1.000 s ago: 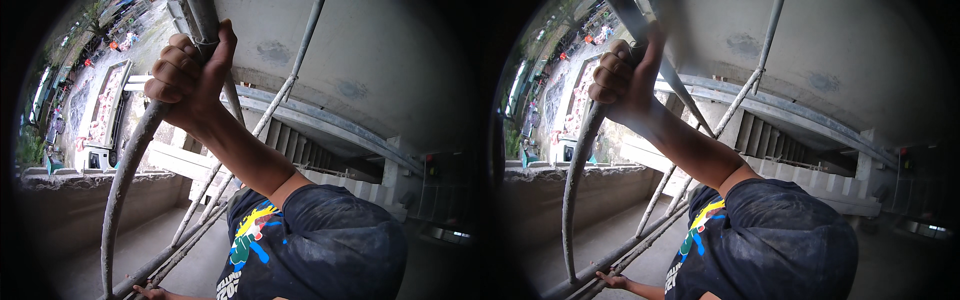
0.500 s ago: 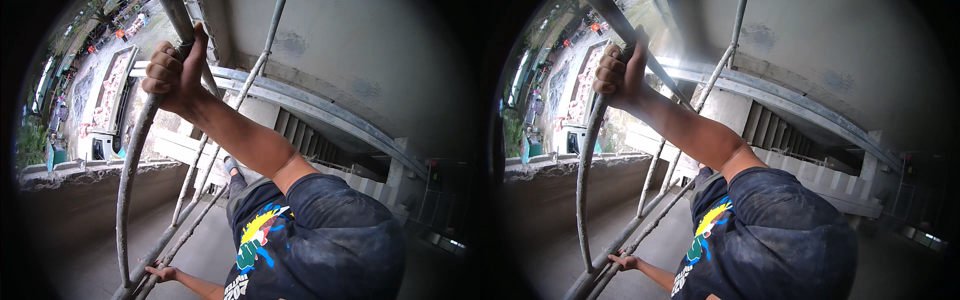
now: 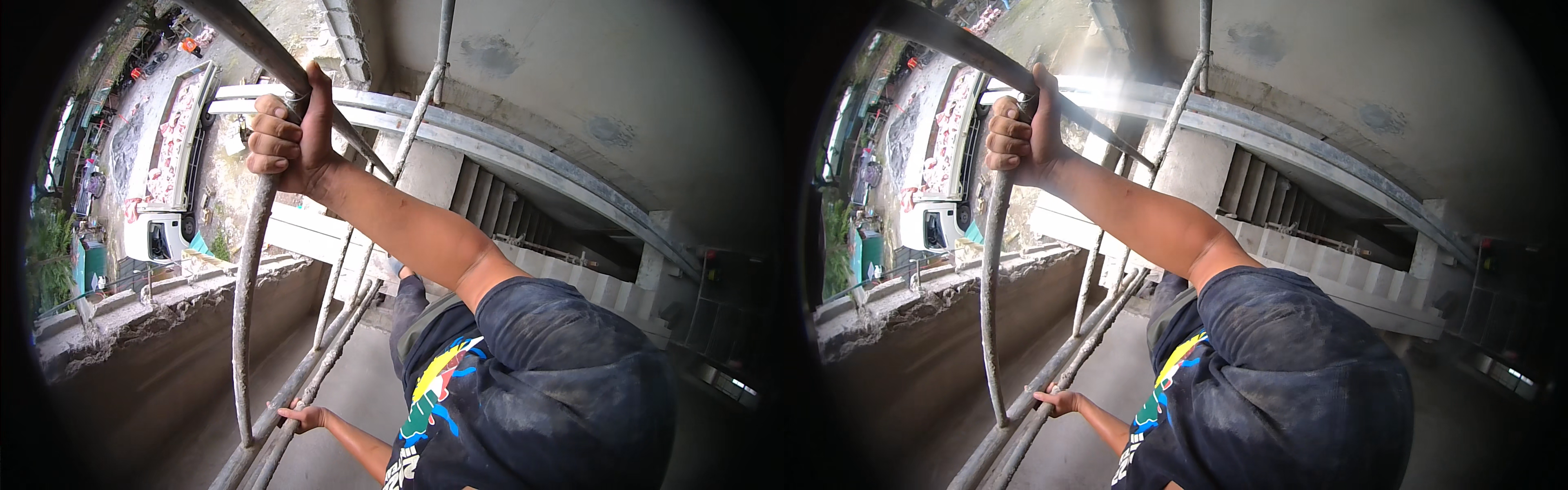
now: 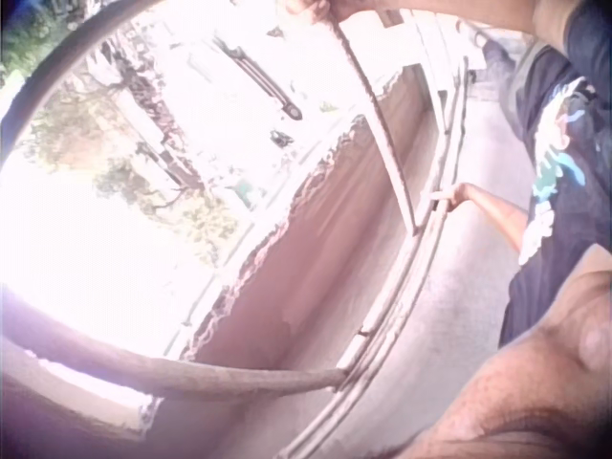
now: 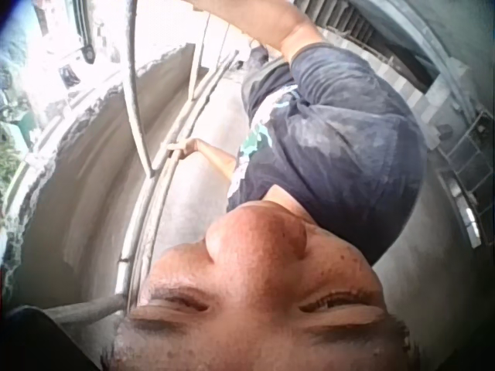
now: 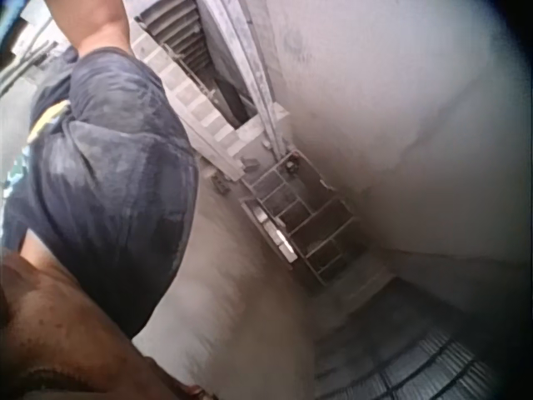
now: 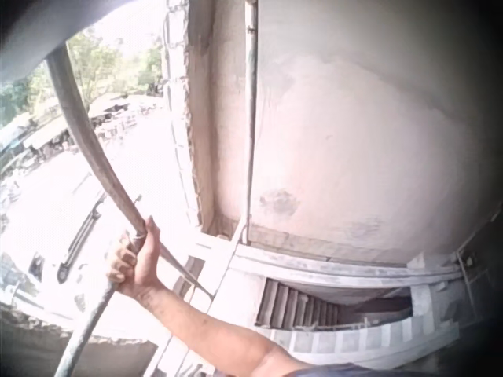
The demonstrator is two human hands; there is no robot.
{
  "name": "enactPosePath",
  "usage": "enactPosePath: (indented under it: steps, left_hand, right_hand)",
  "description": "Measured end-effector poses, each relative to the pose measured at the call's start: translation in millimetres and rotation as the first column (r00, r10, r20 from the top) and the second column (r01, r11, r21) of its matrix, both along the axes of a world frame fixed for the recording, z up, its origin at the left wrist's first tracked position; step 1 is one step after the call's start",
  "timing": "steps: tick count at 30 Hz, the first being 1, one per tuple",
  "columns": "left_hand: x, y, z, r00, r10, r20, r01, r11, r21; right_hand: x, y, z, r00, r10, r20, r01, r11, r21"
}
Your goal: The person carries a hollow concrete block and places it on a ledge, then moves a long metal scaffolding pole along a wall. They proceed to walk down a concrete staircase and descend a metal scaffolding structure, holding onto the rails for support.
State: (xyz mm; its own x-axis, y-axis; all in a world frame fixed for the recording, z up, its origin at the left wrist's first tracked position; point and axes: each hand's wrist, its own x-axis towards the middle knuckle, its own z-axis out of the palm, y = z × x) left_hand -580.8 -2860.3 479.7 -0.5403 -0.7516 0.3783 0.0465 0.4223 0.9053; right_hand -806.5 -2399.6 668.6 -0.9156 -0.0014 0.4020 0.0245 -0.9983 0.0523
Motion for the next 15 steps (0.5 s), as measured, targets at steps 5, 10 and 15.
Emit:
enactPosePath:
  steps: [5, 10, 15]
  left_hand:
    - [-16.0, 34.9, -14.2, 0.992, -0.12, -0.037, 0.122, 0.991, 0.048]
    - [-13.1, 41.1, -31.4, 0.987, -0.156, 0.045, 0.156, 0.988, 0.01]
    - [-21.1, 52.4, -60.9, 0.987, -0.155, 0.038, 0.153, 0.988, 0.036]
  right_hand:
    - [-35.5, 22.5, -30.1, 1.0, -0.011, 0.022, 0.011, 1.0, -0.004]
    - [-45.9, 32.1, -74.9, 0.998, 0.032, 0.056, -0.029, 0.998, -0.056]
    - [-53.1, 41.2, -127.9, 0.969, -0.022, 0.246, 0.024, 1.0, -0.006]
